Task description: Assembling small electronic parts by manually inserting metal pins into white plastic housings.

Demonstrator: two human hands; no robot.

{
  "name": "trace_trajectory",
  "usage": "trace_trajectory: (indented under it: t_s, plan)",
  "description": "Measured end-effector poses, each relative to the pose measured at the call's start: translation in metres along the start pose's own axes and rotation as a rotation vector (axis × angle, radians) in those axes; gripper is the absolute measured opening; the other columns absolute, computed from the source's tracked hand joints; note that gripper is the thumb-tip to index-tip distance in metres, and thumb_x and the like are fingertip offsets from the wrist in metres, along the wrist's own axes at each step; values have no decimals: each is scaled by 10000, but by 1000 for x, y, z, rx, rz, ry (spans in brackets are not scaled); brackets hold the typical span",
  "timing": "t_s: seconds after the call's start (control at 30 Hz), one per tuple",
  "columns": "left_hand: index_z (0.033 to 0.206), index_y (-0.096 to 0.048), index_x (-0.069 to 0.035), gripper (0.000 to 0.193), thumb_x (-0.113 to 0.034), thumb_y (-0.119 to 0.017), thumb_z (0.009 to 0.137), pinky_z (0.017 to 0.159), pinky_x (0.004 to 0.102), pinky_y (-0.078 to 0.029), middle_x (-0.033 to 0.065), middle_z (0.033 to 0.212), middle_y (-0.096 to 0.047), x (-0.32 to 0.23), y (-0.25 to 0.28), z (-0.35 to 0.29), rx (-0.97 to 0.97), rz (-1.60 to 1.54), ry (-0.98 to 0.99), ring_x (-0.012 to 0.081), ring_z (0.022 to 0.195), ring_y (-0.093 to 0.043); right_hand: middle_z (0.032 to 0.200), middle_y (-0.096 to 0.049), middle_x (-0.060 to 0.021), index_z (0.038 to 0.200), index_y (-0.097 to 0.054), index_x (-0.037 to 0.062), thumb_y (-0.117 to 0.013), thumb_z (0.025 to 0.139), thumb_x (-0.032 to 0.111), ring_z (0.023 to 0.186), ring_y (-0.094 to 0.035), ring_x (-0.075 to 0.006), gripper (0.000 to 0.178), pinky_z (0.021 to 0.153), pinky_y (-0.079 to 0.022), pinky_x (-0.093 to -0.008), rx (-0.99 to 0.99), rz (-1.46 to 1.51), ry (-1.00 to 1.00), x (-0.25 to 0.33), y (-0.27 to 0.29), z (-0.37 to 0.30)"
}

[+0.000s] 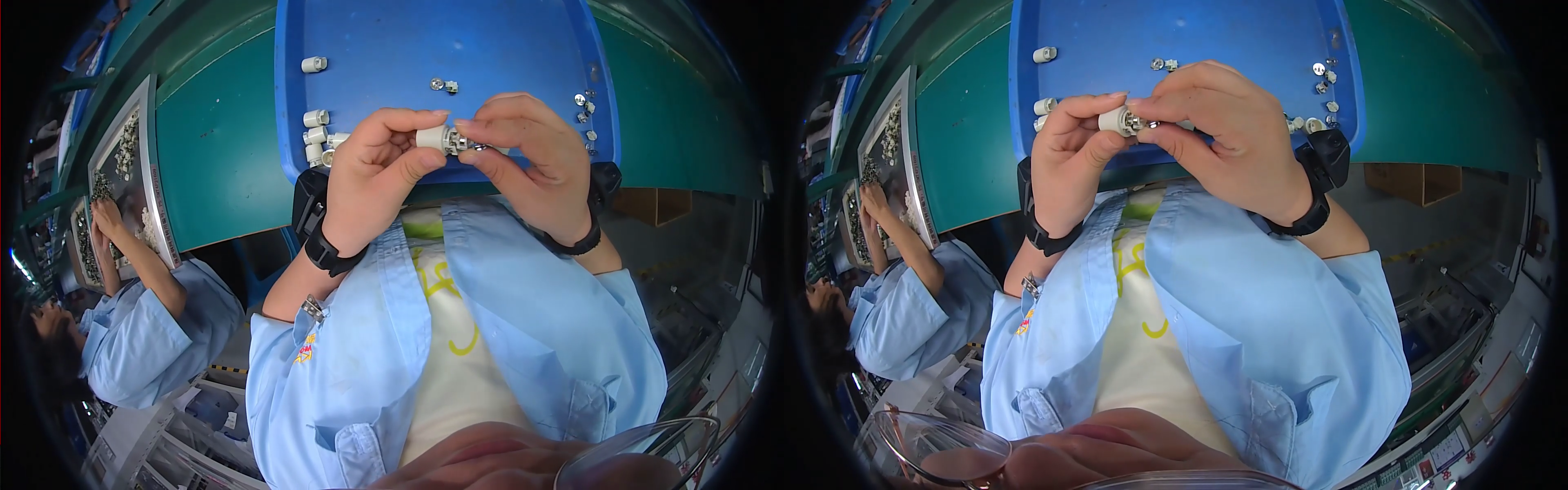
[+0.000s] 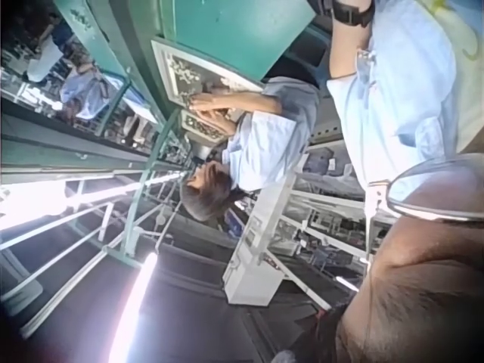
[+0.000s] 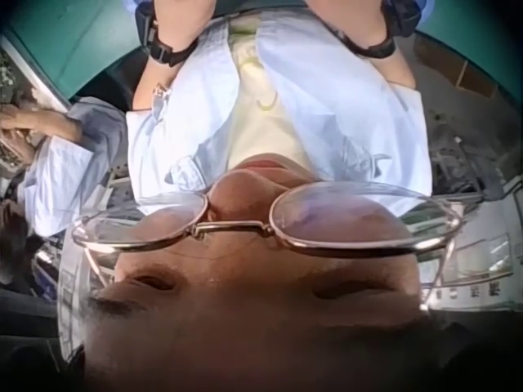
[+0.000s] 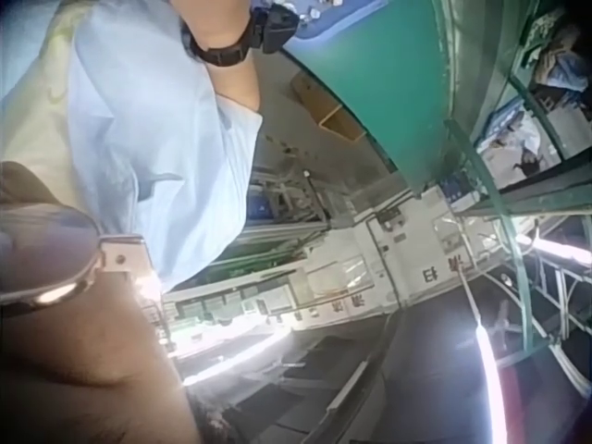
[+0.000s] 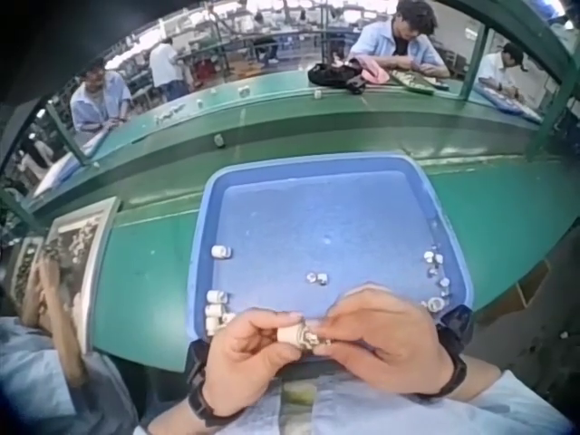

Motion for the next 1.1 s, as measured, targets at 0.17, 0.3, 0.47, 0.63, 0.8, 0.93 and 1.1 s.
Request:
trace_trajectory:
  t_s: [0.17, 0.3, 0.47, 0.63, 0.8, 0.93, 1.1]
  plan:
    - [1115, -509, 21, 304, 30, -595, 823, 837, 247, -471, 97, 1057, -579, 2, 1, -5, -25, -3, 50, 133, 952, -565, 870, -595, -102, 941, -654, 17, -686, 703, -14, 808, -568, -209, 242, 684, -452, -282, 10, 44, -51, 2, -2, -4]
    - [1115, -509, 19, 303, 28, -595, 825, 838, 246, -464, 98, 1072, -572, -2, -2, -8, -41, 8, 5, 132, 956, -562, 860, -595, -103, 911, -652, 13, -685, 707, -11, 805, -569, -215, 208, 680, -451, -283, -27, 95, -65, 0, -2, -4]
    - [1102, -509, 15, 297, 31, -601, 820, 847, 253, -457, 99, 1093, -562, -10, -6, -13, -22, 130, -23, 134, 968, -558, 841, -597, -100, 870, -646, 6, -684, 708, -8, 795, -571, -224, 167, 668, -450, -286, 7, 36, 15, 6, 1, -2]
    - [1084, -508, 12, 286, 27, -608, 817, 849, 259, -455, 93, 1086, -560, -12, -9, -16, -33, 125, -68, 136, 968, -556, 818, -594, -100, 860, -639, 4, -690, 689, -11, 782, -572, -234, 179, 654, -451, -291, 31, 26, 44, 13, 1, -1]
    - [1077, -504, 10, 279, 18, -610, 819, 847, 255, -445, 81, 1055, -557, -15, -13, -19, -41, 110, -57, 124, 952, -549, 801, -587, -102, 846, -631, 2, -695, 660, -23, 770, -570, -245, 198, 641, -451, -300, 59, -22, 90, 22, 1, 0]
    - [1083, -498, 9, 284, 10, -611, 822, 846, 251, -435, 75, 1035, -554, -17, -15, -19, -47, 96, -61, 116, 935, -544, 796, -582, -104, 840, -626, -2, -694, 649, -31, 770, -567, -253, 205, 639, -450, -305, 61, -3, 95, 24, 3, 1]
    - [1081, -495, 7, 286, -1, -617, 822, 840, 248, -426, 75, 1031, -553, -20, -18, -17, -52, 80, -105, 116, 923, -541, 843, -581, -121, 829, -614, -19, -681, 691, -9, 806, -558, -241, 153, 667, -443, -306, 45, 75, 66, 28, 4, 1]
Point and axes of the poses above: each hand's wrist, its own z-axis towards the middle knuckle, its own y-axis out of the back of the hand, x = y × z, the point moved 6 cm from there along z, towards the middle knuckle
